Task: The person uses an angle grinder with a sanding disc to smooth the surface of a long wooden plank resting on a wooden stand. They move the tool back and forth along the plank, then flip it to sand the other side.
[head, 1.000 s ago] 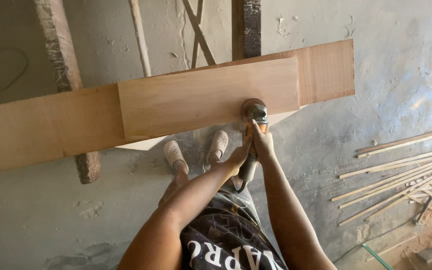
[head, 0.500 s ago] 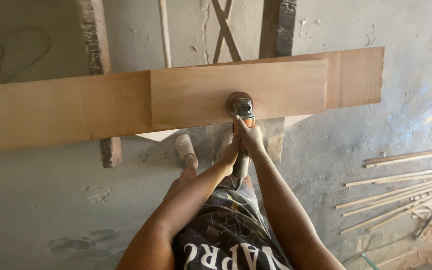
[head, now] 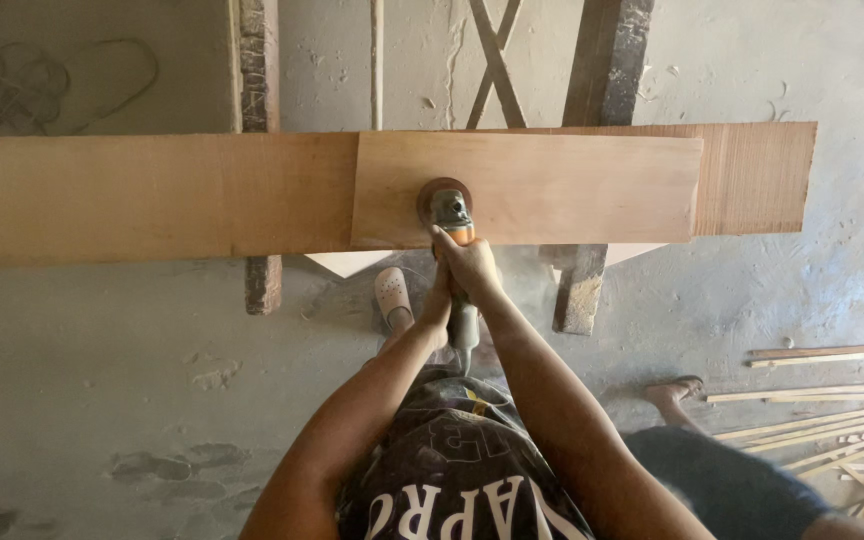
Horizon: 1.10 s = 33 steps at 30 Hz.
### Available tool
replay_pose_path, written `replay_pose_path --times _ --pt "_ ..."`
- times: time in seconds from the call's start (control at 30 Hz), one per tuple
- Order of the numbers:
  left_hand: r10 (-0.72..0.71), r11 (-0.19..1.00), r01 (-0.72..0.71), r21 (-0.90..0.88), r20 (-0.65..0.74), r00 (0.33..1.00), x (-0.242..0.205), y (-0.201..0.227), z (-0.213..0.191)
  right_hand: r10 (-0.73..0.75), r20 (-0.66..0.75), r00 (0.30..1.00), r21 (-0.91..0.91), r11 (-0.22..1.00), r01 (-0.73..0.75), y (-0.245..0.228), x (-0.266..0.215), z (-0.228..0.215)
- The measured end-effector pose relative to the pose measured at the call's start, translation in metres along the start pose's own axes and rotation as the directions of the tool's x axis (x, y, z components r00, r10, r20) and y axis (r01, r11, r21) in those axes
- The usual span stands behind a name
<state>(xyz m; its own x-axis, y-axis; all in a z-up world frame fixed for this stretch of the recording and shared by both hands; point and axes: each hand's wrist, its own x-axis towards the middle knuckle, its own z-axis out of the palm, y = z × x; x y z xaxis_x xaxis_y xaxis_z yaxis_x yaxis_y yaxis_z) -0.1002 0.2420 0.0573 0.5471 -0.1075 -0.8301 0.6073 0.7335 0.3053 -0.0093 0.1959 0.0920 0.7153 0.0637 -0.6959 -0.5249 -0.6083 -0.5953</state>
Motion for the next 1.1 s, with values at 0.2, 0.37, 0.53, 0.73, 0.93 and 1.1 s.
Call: replay_pose_path --times 0.2,0.37,0.53,0.73,0.93,1.1 --pt "0.104 0.987 -0.121 -0.11 -0.146 0.984 -0.001 0.008 -0.039 0.019 0.098 0.995 -0.164 0.986 -0.003 -0.037 -0.008 0.042" --pt "0.142 0.969 -0.185 -0.166 -0.245 0.959 -0.007 -0.002 -0.055 0.027 0.156 0.987 -0.238 0.971 0.011 -0.047 -0.023 0.052" --pt "-0.002 1.0 0.002 -0.006 -0.009 1.0 -0.004 -0.033 -0.012 0.076 0.109 0.991 -0.204 0.977 -0.053 -0.012 -0.025 -0.006" --pt "-0.057 0.996 0.051 0.069 0.085 0.995 0.012 -0.041 0.039 0.066 -0.045 0.997 -0.059 0.996 -0.068 0.016 -0.014 -0.059" --pt "-0.048 0.998 0.048 0.051 -0.009 0.999 0.022 -0.051 0.055 0.075 0.002 0.997 -0.263 0.962 -0.072 0.024 -0.002 -0.071" --pt "-0.067 0.996 0.066 0.054 0.015 0.998 0.039 -0.064 0.086 0.172 -0.023 0.985 0.021 0.985 -0.172 0.048 0.012 -0.112"
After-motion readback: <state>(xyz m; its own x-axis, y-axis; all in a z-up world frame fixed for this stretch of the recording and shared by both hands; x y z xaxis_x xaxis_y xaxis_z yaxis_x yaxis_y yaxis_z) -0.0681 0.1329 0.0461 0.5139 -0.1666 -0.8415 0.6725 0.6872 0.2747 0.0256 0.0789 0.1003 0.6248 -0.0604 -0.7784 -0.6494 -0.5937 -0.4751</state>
